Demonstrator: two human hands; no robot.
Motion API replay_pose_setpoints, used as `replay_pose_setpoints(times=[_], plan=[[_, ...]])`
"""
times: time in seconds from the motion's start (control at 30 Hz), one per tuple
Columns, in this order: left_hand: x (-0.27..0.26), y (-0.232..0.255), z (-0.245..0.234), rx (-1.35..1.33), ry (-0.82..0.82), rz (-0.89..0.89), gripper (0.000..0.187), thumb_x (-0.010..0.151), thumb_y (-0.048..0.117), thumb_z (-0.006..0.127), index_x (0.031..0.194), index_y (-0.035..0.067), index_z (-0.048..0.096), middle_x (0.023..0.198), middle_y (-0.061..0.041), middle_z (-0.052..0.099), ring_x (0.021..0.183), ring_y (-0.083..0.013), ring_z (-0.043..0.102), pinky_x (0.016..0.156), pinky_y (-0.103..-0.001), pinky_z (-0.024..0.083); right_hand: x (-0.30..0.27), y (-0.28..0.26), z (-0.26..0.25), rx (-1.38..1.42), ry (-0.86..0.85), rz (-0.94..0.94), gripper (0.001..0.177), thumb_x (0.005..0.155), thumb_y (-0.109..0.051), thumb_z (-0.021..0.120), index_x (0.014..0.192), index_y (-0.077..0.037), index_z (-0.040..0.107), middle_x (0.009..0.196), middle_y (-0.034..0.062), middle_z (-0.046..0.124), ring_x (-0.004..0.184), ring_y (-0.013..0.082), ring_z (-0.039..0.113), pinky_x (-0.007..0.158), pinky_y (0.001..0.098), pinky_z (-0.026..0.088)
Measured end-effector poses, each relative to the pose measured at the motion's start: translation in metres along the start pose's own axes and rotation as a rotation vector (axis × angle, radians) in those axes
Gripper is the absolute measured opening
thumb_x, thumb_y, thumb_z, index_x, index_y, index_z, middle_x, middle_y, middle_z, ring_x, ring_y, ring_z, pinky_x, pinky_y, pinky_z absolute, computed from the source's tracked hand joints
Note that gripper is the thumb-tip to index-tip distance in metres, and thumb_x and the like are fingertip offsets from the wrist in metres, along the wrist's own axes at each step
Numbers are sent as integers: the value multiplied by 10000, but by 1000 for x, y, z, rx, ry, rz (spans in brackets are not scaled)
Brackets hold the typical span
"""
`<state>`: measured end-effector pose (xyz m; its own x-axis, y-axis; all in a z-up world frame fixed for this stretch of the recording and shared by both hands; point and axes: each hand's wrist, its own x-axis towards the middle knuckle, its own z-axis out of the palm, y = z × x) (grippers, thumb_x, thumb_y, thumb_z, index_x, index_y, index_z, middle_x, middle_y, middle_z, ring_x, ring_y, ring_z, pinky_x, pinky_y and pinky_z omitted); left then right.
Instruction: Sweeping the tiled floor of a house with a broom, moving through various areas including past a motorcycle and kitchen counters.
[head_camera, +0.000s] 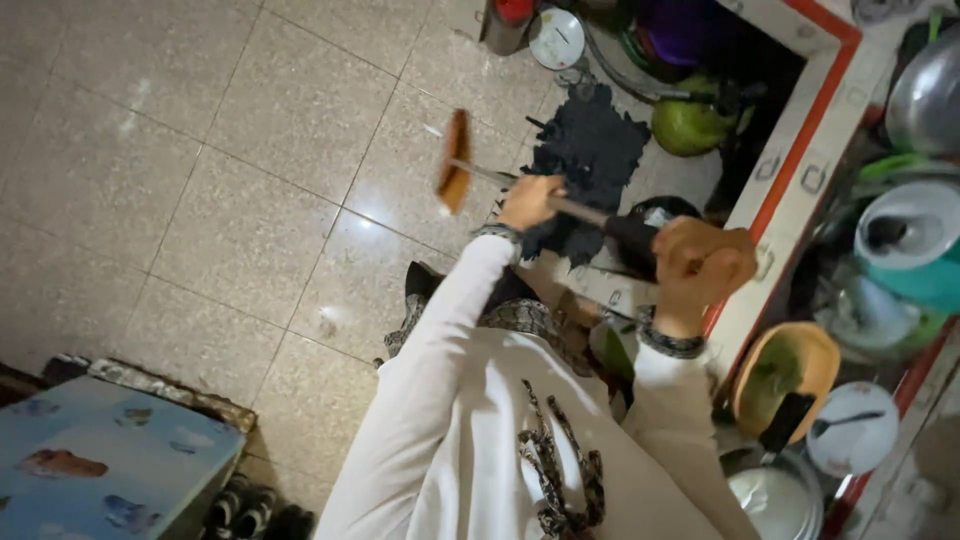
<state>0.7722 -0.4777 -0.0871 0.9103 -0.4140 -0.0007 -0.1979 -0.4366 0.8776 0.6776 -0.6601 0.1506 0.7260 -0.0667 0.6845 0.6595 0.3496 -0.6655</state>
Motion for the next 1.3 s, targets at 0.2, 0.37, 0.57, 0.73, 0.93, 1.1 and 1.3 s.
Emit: replay_pose_setpoints(times=[0.2,0.37,0.57,0.73,0.93,1.1,1.3], plan=[[61,-38,23,387,1,-16,131,851,221,718,880,96,692,776,-174,727,775,-390,710,756,-524,527,30,11,-62,-536,201,51,445,1135,-322,553,836,-46,372,627,52,400,444,190,377,455,339,365],[127,70,42,273,-31,-8,133,839,230,756,930,154,694,866,-143,755,886,-343,733,818,-493,551,83,-36,-171,-310,330,33,389,1162,-388,399,871,-135,453,624,33,414,461,112,356,433,275,275],[182,122,68,-12,62,153,226,708,124,737,929,114,687,891,-125,772,859,-388,711,747,-515,550,170,-30,-193,-562,-339,-225,199,1054,-233,521,976,-119,378,628,77,360,464,203,333,411,385,295],[196,47,61,-38,104,37,168,768,146,735,935,141,727,892,-152,753,893,-389,719,770,-507,560,179,41,-106,-178,-412,-45,359,1170,-352,350,947,-72,372,558,26,358,406,147,331,400,350,335],[177,-56,31,296,112,-119,159,735,186,760,879,129,726,821,-160,738,837,-399,715,766,-535,542,116,115,-139,-190,218,151,410,1177,-388,449,898,-92,391,524,40,292,382,176,302,408,357,330],[195,-15,24,349,142,-110,155,748,190,776,869,130,702,793,-155,730,807,-373,722,763,-510,550,135,102,-190,-536,314,56,358,1188,-332,530,934,-116,400,583,54,286,398,206,304,381,378,340],[239,68,42,-119,196,271,326,774,103,734,1091,129,663,939,-145,742,880,-367,730,771,-461,567,244,26,-201,-1123,-449,-465,527,1031,-446,666,1149,24,460,563,107,350,388,141,294,338,270,250]])
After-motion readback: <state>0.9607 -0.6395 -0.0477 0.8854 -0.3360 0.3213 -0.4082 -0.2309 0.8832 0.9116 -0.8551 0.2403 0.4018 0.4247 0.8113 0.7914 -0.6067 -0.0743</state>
